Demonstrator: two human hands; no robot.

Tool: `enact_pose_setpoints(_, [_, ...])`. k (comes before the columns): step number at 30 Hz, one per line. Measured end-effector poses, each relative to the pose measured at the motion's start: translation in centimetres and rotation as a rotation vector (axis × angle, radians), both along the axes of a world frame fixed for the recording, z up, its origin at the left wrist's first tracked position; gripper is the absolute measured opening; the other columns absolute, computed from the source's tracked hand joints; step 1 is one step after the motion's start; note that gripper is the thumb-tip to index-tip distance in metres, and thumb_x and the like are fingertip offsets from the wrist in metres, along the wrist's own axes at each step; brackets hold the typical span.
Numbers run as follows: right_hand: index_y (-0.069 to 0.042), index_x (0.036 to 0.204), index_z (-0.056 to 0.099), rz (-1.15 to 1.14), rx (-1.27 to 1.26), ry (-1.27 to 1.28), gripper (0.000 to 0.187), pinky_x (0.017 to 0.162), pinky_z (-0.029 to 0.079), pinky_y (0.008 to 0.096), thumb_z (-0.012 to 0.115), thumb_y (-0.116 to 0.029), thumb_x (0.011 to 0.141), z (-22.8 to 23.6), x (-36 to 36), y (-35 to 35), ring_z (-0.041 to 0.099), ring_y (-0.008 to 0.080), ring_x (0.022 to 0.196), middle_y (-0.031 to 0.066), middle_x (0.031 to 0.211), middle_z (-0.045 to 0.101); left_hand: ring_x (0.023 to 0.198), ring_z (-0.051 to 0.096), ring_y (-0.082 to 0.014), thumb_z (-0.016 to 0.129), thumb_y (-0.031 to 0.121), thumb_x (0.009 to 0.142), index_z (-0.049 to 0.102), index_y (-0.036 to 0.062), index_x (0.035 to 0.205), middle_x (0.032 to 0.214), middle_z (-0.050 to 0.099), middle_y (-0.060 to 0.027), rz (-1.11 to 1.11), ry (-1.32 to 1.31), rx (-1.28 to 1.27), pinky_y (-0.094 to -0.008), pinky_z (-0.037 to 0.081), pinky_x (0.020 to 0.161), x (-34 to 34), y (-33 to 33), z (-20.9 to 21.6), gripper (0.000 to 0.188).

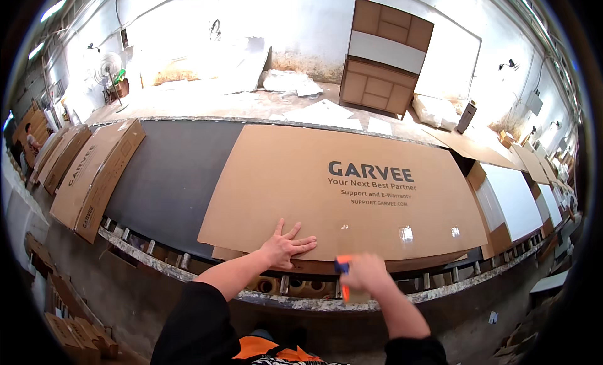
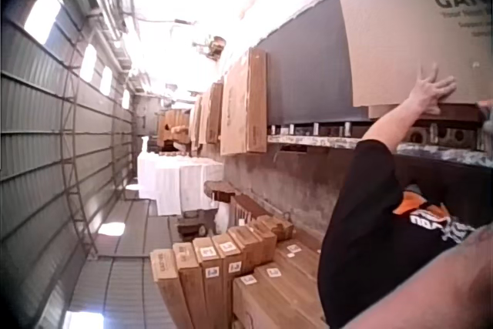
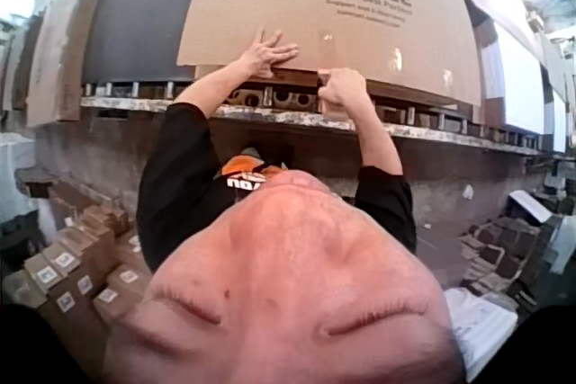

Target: The person seals large cardboard boxes using a tape dispenser by applying tape along the edges and flaps of the boxes on a conveyor belt.

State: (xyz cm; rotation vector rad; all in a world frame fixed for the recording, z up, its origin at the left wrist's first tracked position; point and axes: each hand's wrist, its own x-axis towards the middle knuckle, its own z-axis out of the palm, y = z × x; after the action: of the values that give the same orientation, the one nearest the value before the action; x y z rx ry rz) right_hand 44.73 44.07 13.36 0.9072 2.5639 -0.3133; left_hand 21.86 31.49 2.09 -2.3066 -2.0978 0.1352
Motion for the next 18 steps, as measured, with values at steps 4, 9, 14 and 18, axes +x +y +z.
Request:
enact_pose_setpoints(4, [-0.007,0.104,0.073,-0.125,-0.032,-0.016,0.05,0.092,0.053,0.0416,0.066,-0.043,0.069,-5.9,2.6,-3.6,0.068,0.0342,0.101,0.0196,0.106,0.07,0.147,0.025,-0.0341,0.075,0.035,0.068,0.027,0.0364,0.153,0.159,0.028,0.0149,-0.031,-0.039,-0.039,-0.0764,0.015,0.11,-0.7,0.8,0.7,0.097])
enact_pose_setpoints(9, [-0.008,0.095,0.077,-0.086,0.036,-0.118,0.039,0.091,0.054,0.0377,0.067,-0.039,0.072,-6.7,-4.4,-3.5,0.07,0.0294,0.097,0.0164,0.097,0.073,0.144,0.032,-0.0369,0.078,0.038,0.065,0.038,0.0322,0.15,0.154,0.04,0.0089,-0.11,-0.085,0.11,-0.0771,0.016,0.108,-2.9,0.8,-0.9,0.094])
enact_pose_setpoints(14, [-0.008,0.103,0.075,-0.094,0.164,-0.222,0.043,0.092,0.052,0.0393,0.067,-0.038,0.073,-11.6,-4.2,-7.3,0.063,0.0292,0.111,0.0157,0.112,0.069,0.146,0.027,-0.0365,0.076,0.039,0.072,0.036,0.0267,0.151,0.157,0.034,0.0045,-0.077,-0.214,0.129,-0.0726,0.012,0.113,-2.8,0.1,0.3,0.089])
enact_pose_setpoints(18, [-0.008,0.115,0.07,-0.293,-0.118,-0.14,0.048,0.093,0.051,0.045,0.062,-0.035,0.076,-7.9,-3.4,-11.1,0.063,0.0393,0.109,0.0237,0.119,0.064,0.145,0.028,-0.0391,0.08,0.035,0.071,0.036,0.0135,0.15,0.154,0.036,-0.0175,0.079,-0.195,0.216,-0.0602,0.014,0.119,-5.8,-6.0,-0.5,0.093])
